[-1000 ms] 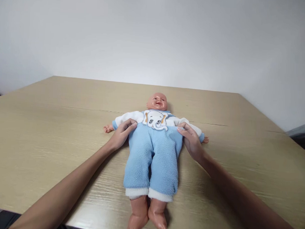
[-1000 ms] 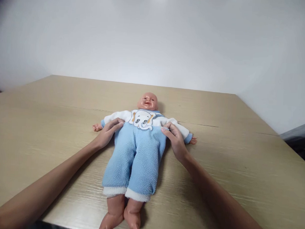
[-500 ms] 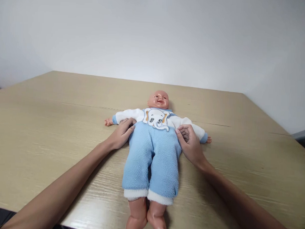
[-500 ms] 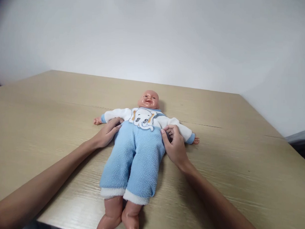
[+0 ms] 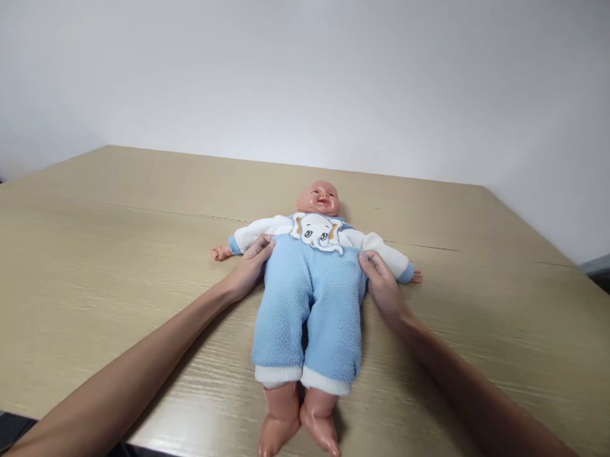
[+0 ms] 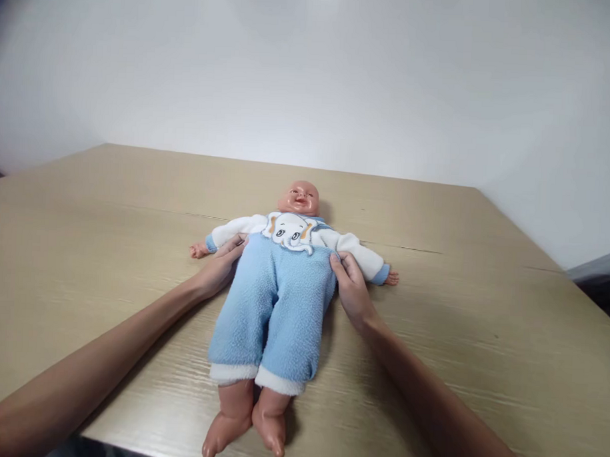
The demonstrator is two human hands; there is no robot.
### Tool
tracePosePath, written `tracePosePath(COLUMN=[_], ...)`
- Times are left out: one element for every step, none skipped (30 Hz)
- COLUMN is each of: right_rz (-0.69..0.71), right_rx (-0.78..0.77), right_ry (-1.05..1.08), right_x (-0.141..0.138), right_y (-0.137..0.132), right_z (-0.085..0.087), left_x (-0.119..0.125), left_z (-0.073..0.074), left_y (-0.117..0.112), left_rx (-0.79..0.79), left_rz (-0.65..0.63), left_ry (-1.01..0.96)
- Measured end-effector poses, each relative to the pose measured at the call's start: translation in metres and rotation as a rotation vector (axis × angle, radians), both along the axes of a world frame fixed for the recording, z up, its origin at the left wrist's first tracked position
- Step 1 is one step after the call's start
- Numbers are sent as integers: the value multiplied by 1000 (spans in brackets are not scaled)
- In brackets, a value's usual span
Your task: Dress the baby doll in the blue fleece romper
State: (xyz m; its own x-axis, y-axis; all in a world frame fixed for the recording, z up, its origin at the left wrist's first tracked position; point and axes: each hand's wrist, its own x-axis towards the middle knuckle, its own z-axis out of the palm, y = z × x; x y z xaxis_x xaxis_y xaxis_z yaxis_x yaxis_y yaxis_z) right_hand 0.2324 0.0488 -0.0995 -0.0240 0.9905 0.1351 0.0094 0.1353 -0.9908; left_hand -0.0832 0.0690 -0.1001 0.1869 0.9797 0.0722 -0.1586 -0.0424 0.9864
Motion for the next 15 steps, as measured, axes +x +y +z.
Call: tracePosePath(right_rz=[6,10,13,14,16,16,10,-4,-28,-62,-99,-134,-172,-211,-250], right_rx=[3,8,12,19,28,39,52,67,87,110,139,176,225,284,349], right_ry=[35,54,56,43,16,-22,-68,-120,-178,-243,-318,-404,-498,-600,-704], right_x=[0,0,0,0,1,2,3,4,6,8,11,14,18,23,30], right_y=[3,5,6,7,8,8,7,6,5,3,0,-3,-6,-10,-12], right_z=[-1,-1,-2,-2,-2,-2,-3,-3,-3,-2,-1,1,4,7,11], left_x=[3,5,7,7,7,6,5,4,2,0,-2,-3,-5,-5,-6], left_z=[-2,-3,-4,-5,-5,-6,-6,-5,-5,-5,-4,-3,-2,0,1], left_y=[1,2,3,4,5,6,7,7,8,9,10,10,10,11,10], left_rx=[-22,-34,-39,-39,-38,-39,-38,-34,-24,-8,17,48,79,108,136], left_rz=[3,0,-4,-7,-11,-14,-15,-13,-9,-4,1,5,4,2,1], left_ry=[-61,-105,-134,-149,-154,-152,-144,-128,-101,-64,-15,40,98,151,198])
